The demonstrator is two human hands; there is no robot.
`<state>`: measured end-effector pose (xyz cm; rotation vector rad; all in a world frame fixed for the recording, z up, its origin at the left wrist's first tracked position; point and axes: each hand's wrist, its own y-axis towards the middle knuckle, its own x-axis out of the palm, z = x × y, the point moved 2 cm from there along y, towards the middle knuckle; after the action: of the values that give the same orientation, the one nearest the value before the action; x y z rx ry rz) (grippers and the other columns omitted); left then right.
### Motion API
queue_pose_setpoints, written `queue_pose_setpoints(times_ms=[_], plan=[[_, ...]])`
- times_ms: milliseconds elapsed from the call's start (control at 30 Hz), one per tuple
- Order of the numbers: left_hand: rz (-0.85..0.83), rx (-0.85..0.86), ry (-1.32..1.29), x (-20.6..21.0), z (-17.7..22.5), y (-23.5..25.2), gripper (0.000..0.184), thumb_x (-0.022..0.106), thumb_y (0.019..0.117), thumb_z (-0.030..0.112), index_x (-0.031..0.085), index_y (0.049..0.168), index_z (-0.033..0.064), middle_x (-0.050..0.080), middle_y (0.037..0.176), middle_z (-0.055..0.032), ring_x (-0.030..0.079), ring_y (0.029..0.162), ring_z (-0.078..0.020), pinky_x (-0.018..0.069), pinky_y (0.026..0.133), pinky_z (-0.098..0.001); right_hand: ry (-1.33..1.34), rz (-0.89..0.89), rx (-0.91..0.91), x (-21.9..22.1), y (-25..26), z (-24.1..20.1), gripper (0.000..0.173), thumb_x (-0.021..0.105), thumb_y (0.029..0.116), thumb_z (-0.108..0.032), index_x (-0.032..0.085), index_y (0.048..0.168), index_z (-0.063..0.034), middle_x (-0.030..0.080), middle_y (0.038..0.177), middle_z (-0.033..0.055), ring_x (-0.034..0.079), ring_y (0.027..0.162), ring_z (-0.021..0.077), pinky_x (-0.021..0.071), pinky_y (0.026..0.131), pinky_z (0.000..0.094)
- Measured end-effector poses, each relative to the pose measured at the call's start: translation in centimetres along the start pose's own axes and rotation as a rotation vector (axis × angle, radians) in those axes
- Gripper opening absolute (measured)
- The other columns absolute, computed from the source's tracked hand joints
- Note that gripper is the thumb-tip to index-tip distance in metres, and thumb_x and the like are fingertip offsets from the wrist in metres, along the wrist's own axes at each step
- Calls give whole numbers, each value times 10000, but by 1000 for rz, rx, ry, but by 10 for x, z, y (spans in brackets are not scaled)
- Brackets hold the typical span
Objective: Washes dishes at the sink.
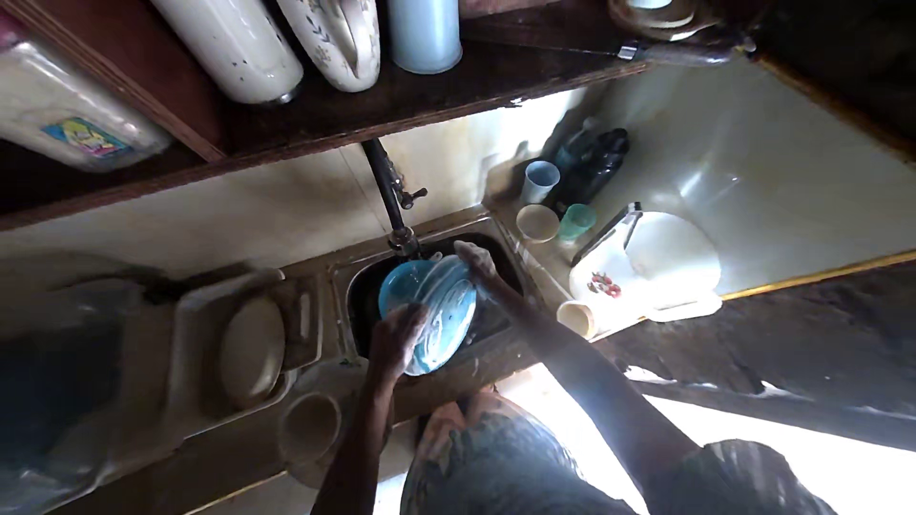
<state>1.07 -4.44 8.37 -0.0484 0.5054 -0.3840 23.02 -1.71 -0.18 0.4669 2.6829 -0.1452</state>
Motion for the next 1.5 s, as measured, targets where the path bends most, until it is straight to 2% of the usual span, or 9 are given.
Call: queue_pose_setpoints(times_ms=[133, 267, 400, 533, 633, 800, 967, 1333, 1500], plan=[[-282, -49, 204, 5, 0, 21, 462, 745, 935, 299, 653, 1213, -57, 690, 1116, -213, 655, 1076, -292, 499, 995, -488, -459, -209, -104, 11, -22, -64, 263, 669, 965, -131, 693, 1205, -29, 716, 1117, 224, 685, 1067, 407, 529, 922, 623], [-11, 145, 224, 31, 0, 10, 333, 642, 995, 241, 706, 1046, -81, 707, 895, -197, 684, 857, -277, 536, 830, -472, -229, 55, -533, 21, -33, -76, 197, 698, 890, -44, 760, 1054, 48, 749, 1054, 222, 718, 1036, 365, 537, 974, 531], [144, 18, 245, 40, -2, -6, 297, 471, 1049, 29, 694, 1194, -104, 698, 1117, -310, 665, 1098, -423, 469, 1010, -517, -259, 20, -57, 19, -17, -34, 395, 538, 1046, -83, 552, 1429, 8, 582, 1421, 255, 579, 1303, 416, 457, 1088, 572], [297, -183, -254, 48, -64, 1, 283, 484, 1029, 58, 587, 1231, -112, 645, 1132, -220, 629, 1039, -220, 522, 944, -375, -134, -272, -197, 85, -96, -38, 475, 578, 1019, -215, 558, 1477, -89, 441, 1596, 155, 335, 1518, 354, 246, 1254, 558], [379, -234, -525, 40, -71, 4, 352, 405, 1098, 173, 576, 1296, -62, 648, 1171, -159, 635, 1032, -134, 539, 925, -322, -254, -267, -343, 81, -95, -21, 424, 615, 987, -224, 637, 1403, -148, 531, 1528, 130, 434, 1456, 366, 353, 1170, 613], [385, -278, -536, 35, -36, -6, 433, 333, 1122, 183, 468, 1425, -95, 518, 1424, -223, 529, 1250, -152, 417, 1080, -309, -389, -264, -26, 58, -41, 5, 424, 444, 1078, -181, 541, 1479, -82, 376, 1641, 135, 316, 1528, 367, 283, 1224, 565], [442, -197, -708, 27, -71, 11, 349, 350, 1112, 166, 546, 1299, -55, 647, 1093, -112, 643, 957, -106, 558, 865, -298, -224, -355, -309, 80, -97, -48, 533, 539, 1028, -196, 465, 1552, -132, 414, 1610, 179, 270, 1544, 398, 193, 1223, 670], [558, -249, -785, 13, -85, 15, 407, 344, 1119, 255, 498, 1396, -1, 621, 1246, -148, 633, 1081, -178, 549, 934, -397, -303, -341, -164, 80, -114, -62, 477, 507, 1041, -151, 513, 1515, -106, 467, 1588, 124, 322, 1530, 357, 210, 1230, 650], [419, -210, -825, 21, -69, -5, 412, 326, 1120, 238, 468, 1411, -17, 611, 1269, -103, 620, 1105, -95, 538, 959, -306, -257, -255, 152, 41, -49, 0, 360, 415, 1084, -77, 592, 1377, 33, 512, 1518, 208, 485, 1408, 374, 381, 1169, 518]])
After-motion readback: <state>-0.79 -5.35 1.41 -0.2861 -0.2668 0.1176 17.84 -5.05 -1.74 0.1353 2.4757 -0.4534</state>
